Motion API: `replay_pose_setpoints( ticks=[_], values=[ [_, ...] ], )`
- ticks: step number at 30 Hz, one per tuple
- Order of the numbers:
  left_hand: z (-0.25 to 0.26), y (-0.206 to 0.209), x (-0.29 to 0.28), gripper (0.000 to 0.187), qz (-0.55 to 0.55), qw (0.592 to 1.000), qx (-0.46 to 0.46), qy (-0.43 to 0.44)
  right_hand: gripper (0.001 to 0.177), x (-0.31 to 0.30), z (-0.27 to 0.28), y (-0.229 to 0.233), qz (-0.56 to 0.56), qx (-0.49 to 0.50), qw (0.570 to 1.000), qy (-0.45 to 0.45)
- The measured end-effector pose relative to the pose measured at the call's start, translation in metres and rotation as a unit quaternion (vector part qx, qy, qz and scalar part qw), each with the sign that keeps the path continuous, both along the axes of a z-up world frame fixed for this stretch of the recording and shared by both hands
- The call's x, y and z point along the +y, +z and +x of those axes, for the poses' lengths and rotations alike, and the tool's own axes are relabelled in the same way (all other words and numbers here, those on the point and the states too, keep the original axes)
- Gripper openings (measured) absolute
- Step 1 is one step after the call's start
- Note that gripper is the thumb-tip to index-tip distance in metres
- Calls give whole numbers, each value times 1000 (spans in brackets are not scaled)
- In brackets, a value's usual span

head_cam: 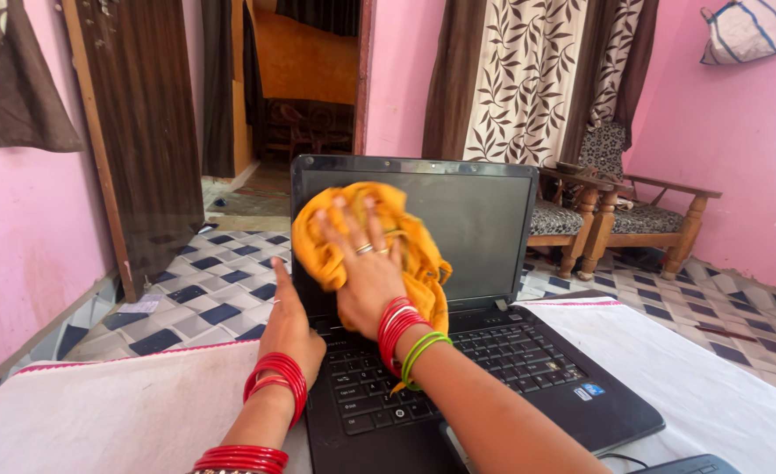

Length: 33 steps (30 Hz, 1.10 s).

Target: The person sits on the floor and organizes several notebooks and papers on a table. They then use a yellow cloth to wipe the screen and keyboard of a laptop and an external keyboard. Finally, they wipe the cover of a green notebook.

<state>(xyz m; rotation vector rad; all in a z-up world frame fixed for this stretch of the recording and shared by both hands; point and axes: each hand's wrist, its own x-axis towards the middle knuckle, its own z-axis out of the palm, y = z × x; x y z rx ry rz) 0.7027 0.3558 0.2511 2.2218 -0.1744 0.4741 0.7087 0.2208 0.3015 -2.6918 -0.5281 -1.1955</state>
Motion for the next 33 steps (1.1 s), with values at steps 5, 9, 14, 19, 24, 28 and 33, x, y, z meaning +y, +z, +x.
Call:
replay_pose_setpoints(
  ticks=[5, 9, 14, 19, 24, 28, 33],
  values=[
    [2, -2, 1, 122, -12, 1000, -9, -5, 89, -3, -24, -13, -107, 31, 989, 93],
    [-2, 1, 1, 122, -2, 998, -56, -14, 65, -22, -22, -33, -82, 73, 976, 187],
    [-10, 6, -1, 119, 122, 984, -127, 18, 47, -70, -2, -55, -68, 111, 981, 144],
    [-22, 14, -9, 116, 235, 959, -141, 74, 53, -183, -1, -60, -59, 80, 994, 47],
    [-32, 27, -15, 112, 337, 933, -96, 85, 49, -250, -24, -52, -7, 162, 974, -160],
    [-33, 31, -17, 109, 375, 922, -89, 46, 50, -222, -34, -40, 13, 174, 944, -282],
    [-27, 27, -20, 109, 383, 919, -82, 46, 46, -154, -51, -21, 40, 95, 990, -96]
  ],
)
